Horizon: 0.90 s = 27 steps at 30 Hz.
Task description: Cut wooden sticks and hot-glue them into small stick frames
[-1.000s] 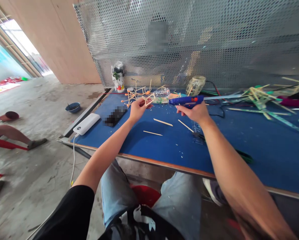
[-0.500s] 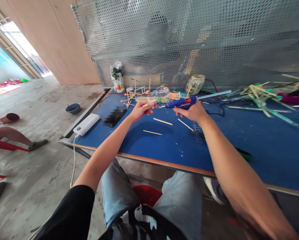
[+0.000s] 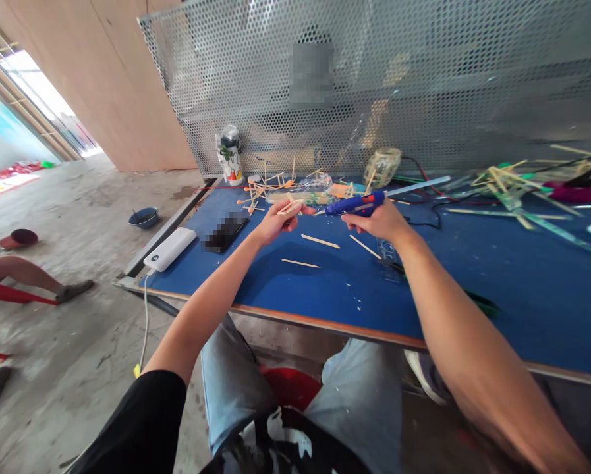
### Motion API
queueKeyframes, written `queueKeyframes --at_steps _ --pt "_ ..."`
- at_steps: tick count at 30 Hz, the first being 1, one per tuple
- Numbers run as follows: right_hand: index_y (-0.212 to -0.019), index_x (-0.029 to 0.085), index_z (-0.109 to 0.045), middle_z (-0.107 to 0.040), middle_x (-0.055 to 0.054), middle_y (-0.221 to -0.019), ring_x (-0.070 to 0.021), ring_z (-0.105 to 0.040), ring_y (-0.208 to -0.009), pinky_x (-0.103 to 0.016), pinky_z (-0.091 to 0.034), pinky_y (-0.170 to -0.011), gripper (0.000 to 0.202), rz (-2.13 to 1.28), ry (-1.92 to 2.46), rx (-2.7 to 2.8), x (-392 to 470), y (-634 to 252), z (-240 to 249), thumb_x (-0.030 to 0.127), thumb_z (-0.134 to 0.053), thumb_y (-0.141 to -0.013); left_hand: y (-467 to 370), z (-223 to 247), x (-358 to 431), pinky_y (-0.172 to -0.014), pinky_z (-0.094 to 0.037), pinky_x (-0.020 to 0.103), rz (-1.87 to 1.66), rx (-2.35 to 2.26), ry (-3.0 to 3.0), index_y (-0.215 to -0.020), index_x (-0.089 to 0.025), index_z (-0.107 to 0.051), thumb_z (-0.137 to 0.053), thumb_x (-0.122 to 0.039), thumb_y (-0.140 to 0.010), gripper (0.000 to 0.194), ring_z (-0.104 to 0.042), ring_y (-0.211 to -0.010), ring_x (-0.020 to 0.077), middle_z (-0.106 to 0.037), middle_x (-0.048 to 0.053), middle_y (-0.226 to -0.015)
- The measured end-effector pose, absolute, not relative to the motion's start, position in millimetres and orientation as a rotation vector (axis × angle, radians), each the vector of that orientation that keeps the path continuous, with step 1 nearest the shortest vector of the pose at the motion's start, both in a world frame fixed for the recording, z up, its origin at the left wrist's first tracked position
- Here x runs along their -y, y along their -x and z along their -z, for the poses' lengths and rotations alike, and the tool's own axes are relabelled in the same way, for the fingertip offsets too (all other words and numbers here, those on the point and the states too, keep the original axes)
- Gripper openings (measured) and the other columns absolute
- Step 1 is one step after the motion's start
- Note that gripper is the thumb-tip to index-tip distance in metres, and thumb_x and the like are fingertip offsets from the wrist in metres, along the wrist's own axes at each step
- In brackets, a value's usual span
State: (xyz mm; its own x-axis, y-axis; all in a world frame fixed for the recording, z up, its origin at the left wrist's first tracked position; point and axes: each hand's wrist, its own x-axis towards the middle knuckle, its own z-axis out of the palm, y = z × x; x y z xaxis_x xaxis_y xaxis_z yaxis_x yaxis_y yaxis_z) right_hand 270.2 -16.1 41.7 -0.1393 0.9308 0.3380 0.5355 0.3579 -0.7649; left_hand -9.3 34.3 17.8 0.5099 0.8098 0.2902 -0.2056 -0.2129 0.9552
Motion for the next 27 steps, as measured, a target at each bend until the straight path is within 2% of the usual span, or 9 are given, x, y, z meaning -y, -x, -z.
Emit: queueKeyframes --at_steps 3,5,7,9,13,17,19,22,27 --pt "-0.067 0.028 -0.062 -0.066 -0.001 -0.056 -0.0179 -0.059 -0.047 -0.036 -0.054 -0.049 0.032 -0.613 1.263 1.805 14.3 -273.6 -39.3 0.051 -0.082 -0.076 9.2 -15.9 -37.9 -0.047 -0.028 0.024 -1.019 -0.574 -1.482 -0.096 -0.020 -0.073 -0.082 -0.060 -0.091 0.042 -0.040 -0.048 0.0043 -0.080 0.003 -0.088" --pt "-0.066 0.028 -0.061 -0.066 -0.001 -0.057 -0.0178 -0.059 -0.047 -0.036 -0.054 -0.050 0.036 -0.605 1.243 1.797 13.3 -275.5 -37.9 0.055 -0.082 -0.077 9.1 -15.3 -38.9 -0.047 -0.027 0.024 -1.039 -0.612 -1.493 -0.095 -0.020 -0.073 -0.082 -0.058 -0.091 0.040 -0.038 -0.048 0.0045 -0.078 0.002 -0.083" --pt "-0.065 0.028 -0.060 -0.066 -0.002 -0.058 -0.0173 -0.059 -0.048 -0.036 -0.054 -0.050 0.036 -0.596 1.237 1.798 12.9 -276.5 -37.3 0.054 -0.081 -0.079 9.2 -15.4 -38.4 -0.048 -0.028 0.025 -1.058 -0.659 -1.533 -0.096 -0.019 -0.075 -0.081 -0.056 -0.093 0.038 -0.040 -0.050 0.0051 -0.076 0.002 -0.081" --pt "-0.065 0.028 -0.060 -0.066 -0.002 -0.057 -0.0172 -0.059 -0.048 -0.036 -0.053 -0.050 0.033 -0.597 1.249 1.805 13.1 -276.2 -37.6 0.051 -0.079 -0.079 9.5 -16.2 -36.8 -0.050 -0.030 0.025 -1.053 -0.691 -1.586 -0.099 -0.019 -0.078 -0.078 -0.057 -0.094 0.038 -0.043 -0.052 0.0064 -0.068 0.000 -0.071" --pt "-0.072 0.030 -0.063 -0.066 0.000 -0.055 -0.0186 -0.058 -0.046 -0.036 -0.051 -0.047 0.027 -0.605 1.274 1.800 15.0 -272.4 -40.5 0.050 -0.079 -0.074 9.2 -18.2 -34.0 -0.051 -0.032 0.024 -1.083 -0.681 -1.579 -0.103 -0.018 -0.080 -0.077 -0.062 -0.094 0.045 -0.042 -0.051 0.0071 -0.052 -0.005 -0.057" --pt "-0.084 0.030 -0.067 -0.066 0.001 -0.057 -0.0195 -0.060 -0.048 -0.037 -0.053 -0.050 0.026 -0.583 1.281 1.774 16.6 -268.0 -42.6 0.049 -0.081 -0.073 5.7 -16.4 -36.4 -0.049 -0.029 0.023 -1.136 -0.718 -1.572 -0.091 -0.018 -0.077 -0.082 -0.057 -0.093 0.039 -0.036 -0.048 0.0053 -0.044 -0.008 -0.054" --pt "-0.092 0.030 -0.069 -0.067 0.000 -0.059 -0.0203 -0.061 -0.050 -0.037 -0.054 -0.052 0.028 -0.569 1.281 1.761 16.8 -266.9 -42.4 0.048 -0.081 -0.074 3.8 -13.8 -39.1 -0.049 -0.032 0.023 -1.188 -0.757 -1.567 -0.088 -0.018 -0.078 -0.084 -0.052 -0.092 0.034 -0.038 -0.048 0.0052 -0.046 -0.007 -0.056" --pt "-0.100 0.030 -0.071 -0.068 0.000 -0.061 -0.0213 -0.062 -0.051 -0.038 -0.056 -0.052 0.031 -0.571 1.288 1.750 16.2 -266.7 -41.1 0.047 -0.081 -0.076 2.4 -9.5 -42.9 -0.056 -0.046 0.023 -1.214 -0.749 -1.537 -0.089 -0.017 -0.080 -0.090 -0.045 -0.087 0.029 -0.051 -0.055 0.0059 -0.061 -0.004 -0.066" --pt "-0.102 0.030 -0.072 -0.068 0.001 -0.060 -0.0226 -0.063 -0.050 -0.040 -0.057 -0.054 0.032 -0.553 1.271 1.771 14.0 -267.0 -38.8 0.045 -0.081 -0.075 2.7 -7.1 -44.2 -0.063 -0.056 0.022 -1.137 -0.731 -1.499 -0.090 -0.015 -0.081 -0.096 -0.046 -0.078 0.037 -0.062 -0.063 0.0059 -0.072 0.000 -0.079"
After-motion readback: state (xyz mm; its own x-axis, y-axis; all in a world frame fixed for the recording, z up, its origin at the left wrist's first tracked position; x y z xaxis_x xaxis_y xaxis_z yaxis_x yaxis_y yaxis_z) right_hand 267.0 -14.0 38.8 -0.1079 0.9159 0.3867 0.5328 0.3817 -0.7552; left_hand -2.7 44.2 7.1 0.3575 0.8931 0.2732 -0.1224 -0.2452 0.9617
